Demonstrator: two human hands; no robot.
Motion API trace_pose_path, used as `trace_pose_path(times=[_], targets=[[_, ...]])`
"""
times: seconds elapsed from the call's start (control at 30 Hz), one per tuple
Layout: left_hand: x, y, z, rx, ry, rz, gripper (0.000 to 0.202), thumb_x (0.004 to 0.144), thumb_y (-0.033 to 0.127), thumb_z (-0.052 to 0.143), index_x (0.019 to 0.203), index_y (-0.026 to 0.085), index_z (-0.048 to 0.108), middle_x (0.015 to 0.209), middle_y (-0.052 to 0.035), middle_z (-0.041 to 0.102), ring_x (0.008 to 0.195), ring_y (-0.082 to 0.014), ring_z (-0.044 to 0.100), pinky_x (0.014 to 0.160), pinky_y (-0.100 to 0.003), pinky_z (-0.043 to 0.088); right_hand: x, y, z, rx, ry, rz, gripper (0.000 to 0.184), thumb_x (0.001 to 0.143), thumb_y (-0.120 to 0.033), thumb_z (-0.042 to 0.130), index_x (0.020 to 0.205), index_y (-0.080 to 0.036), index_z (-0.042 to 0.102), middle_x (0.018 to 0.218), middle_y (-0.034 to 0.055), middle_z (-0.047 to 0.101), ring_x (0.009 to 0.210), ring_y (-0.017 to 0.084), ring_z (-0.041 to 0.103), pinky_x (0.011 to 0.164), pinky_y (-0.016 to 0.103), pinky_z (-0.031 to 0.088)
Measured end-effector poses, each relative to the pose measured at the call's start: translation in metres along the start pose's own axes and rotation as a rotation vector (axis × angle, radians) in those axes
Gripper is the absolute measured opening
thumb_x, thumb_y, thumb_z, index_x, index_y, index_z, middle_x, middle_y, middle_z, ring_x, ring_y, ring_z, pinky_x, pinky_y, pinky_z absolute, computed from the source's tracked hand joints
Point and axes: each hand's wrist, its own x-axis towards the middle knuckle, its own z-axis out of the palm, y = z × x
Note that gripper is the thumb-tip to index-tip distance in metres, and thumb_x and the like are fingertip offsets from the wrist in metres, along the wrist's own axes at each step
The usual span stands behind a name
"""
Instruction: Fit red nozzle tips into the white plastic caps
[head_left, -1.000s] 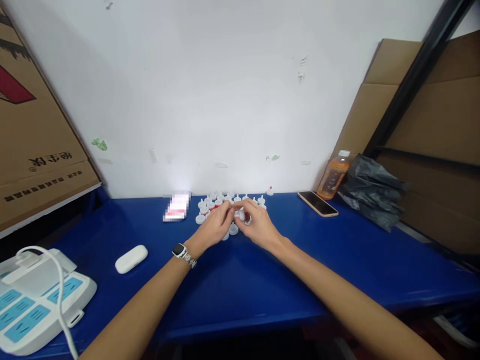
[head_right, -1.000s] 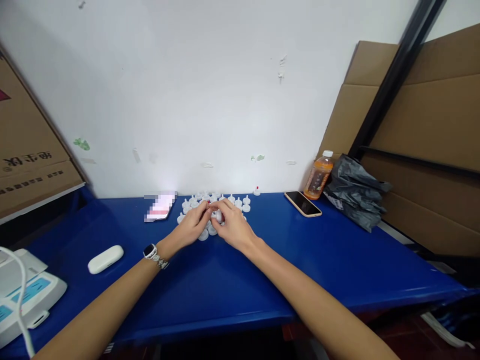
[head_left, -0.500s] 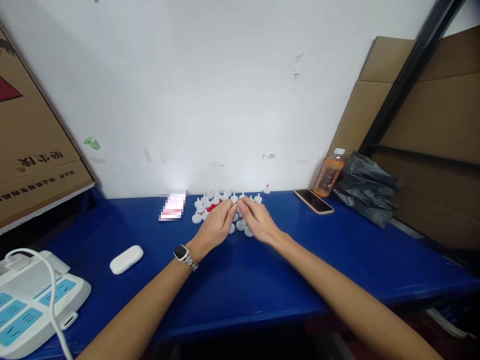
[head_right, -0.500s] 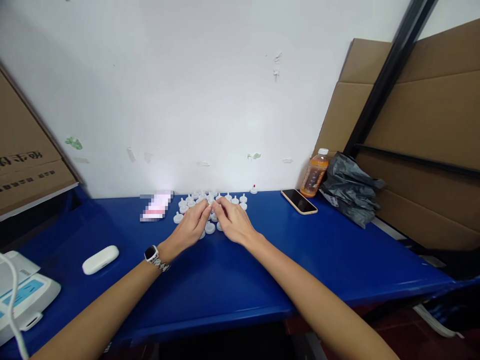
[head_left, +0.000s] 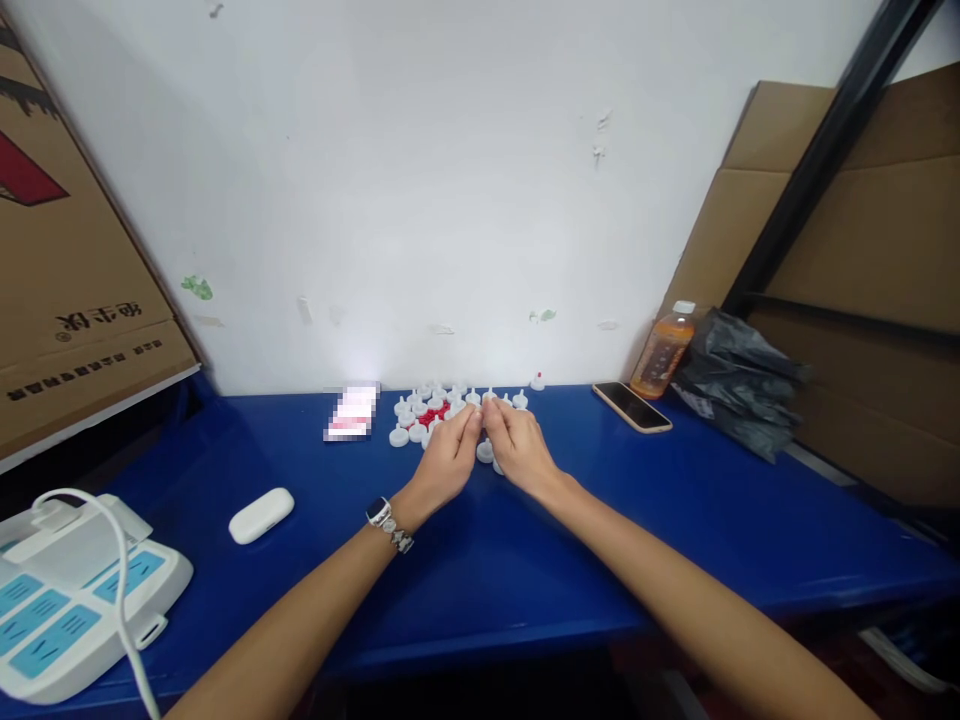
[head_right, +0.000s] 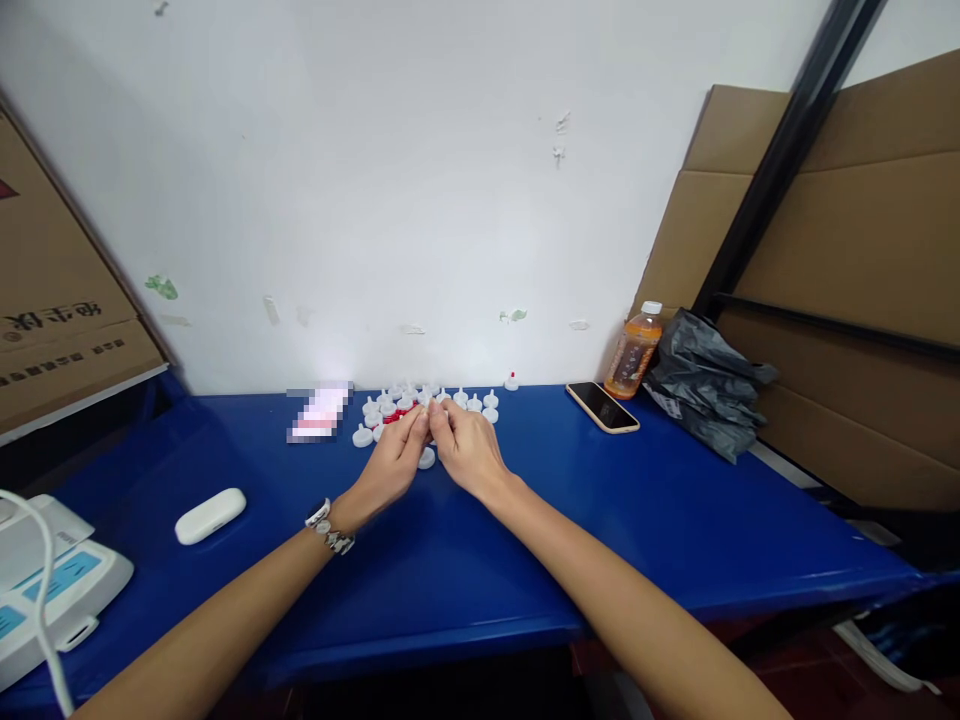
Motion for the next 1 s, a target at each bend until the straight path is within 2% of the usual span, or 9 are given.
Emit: trace_pose_path(times=[0.1,0.2,0.33,0.47,0.57,0.67,0.77,0.87,1.0], targets=[[0.004,0.002,0.008,-0.28,0.09,-0.147,0.047,0.1,0.055,0.032,0.071,0.019,0.042,0.063,0.0027,0.04,0.057,-0.0112,0.038,0.057,-0.027,0.035,0.002,-0.001,-0.006,-0.091,0.056,-0.029,0.038,0.1,-0.05,0.034,0.081,-0.022,0.051,0.059,-0.0016,0.053,0.056,0.015,0.05,0.057,0.026,0.028],[0.008,0.001,0.0,-0.336,0.081,-0.232,0.053,0.098,0.06,0.032,0.062,0.022,0.03,0.054,0.005,0.03,0.052,-0.0104,0.034,0.055,-0.026,0.036,0.006,0.005,-0.016,-0.09,0.129,0.026,0.036,0.099,-0.052,0.037,0.083,-0.022,0.05,0.055,-0.004,0.048,0.053,0.014,0.047,0.057,0.026,0.028],[0.013,-0.012,-0.033,0.024,0.062,-0.158,0.044,0.101,0.053,0.031,0.074,0.02,0.045,0.065,0.0019,0.046,0.062,-0.0128,0.045,0.062,-0.027,0.038,0.013,0.023,-0.02,0.031,0.178,0.119,0.042,0.1,-0.052,0.034,0.072,-0.022,0.043,0.054,-0.0048,0.042,0.053,0.013,0.043,0.056,0.025,0.028],[0.024,-0.039,-0.06,0.415,0.045,-0.102,0.031,0.1,0.041,0.04,0.09,0.019,0.059,0.079,-0.0031,0.06,0.077,-0.0186,0.055,0.073,-0.032,0.042,0.014,0.03,-0.013,0.052,0.118,0.155,0.039,0.096,-0.052,0.042,0.075,-0.021,0.052,0.053,-0.0056,0.043,0.052,0.012,0.042,0.055,0.025,0.029],[0.035,-0.062,-0.066,0.568,-0.001,-0.063,0.029,0.099,0.035,0.041,0.096,0.018,0.065,0.096,-0.0089,0.062,0.094,-0.023,0.057,0.087,-0.037,0.044,0.012,0.025,-0.007,0.038,0.024,0.155,0.034,0.095,-0.05,0.046,0.085,-0.021,0.06,0.055,-0.0056,0.048,0.052,0.012,0.044,0.055,0.025,0.03],[0.039,-0.075,-0.066,0.669,-0.051,-0.081,0.034,0.1,0.034,0.037,0.103,0.017,0.066,0.101,-0.0109,0.063,0.099,-0.0253,0.056,0.094,-0.042,0.043,0.01,0.023,-0.003,0.055,-0.05,0.154,0.031,0.094,-0.047,0.047,0.093,-0.021,0.063,0.061,-0.0045,0.053,0.054,0.012,0.047,0.055,0.024,0.031],[0.035,-0.068,-0.065,0.709,-0.036,-0.04,0.038,0.102,0.035,0.033,0.101,0.018,0.066,0.101,-0.0103,0.064,0.098,-0.0251,0.056,0.095,-0.044,0.042,0.012,0.027,-0.001,0.111,-0.069,0.15,0.033,0.093,-0.046,0.048,0.098,-0.02,0.066,0.066,-0.0031,0.056,0.056,0.012,0.047,0.056,0.024,0.034],[0.025,-0.049,-0.058,0.617,0.025,0.022,0.032,0.1,0.036,0.038,0.098,0.019,0.065,0.101,-0.0085,0.064,0.097,-0.0228,0.057,0.091,-0.039,0.045,0.015,0.033,0.001,0.238,-0.056,0.179,0.037,0.09,-0.048,0.053,0.103,-0.018,0.069,0.064,-0.0023,0.056,0.053,0.012,0.046,0.053,0.025,0.037],[0.012,-0.025,-0.033,0.389,-0.097,-0.039,0.027,0.092,0.04,0.055,0.111,0.021,0.06,0.093,-0.0034,0.066,0.084,-0.0185,0.06,0.076,-0.032,0.048,0.017,0.033,0.004,0.539,-0.052,0.306,0.046,0.08,-0.052,0.065,0.108,-0.016,0.07,0.06,-0.0025,0.056,0.048,0.013,0.05,0.05,0.027,0.042]])
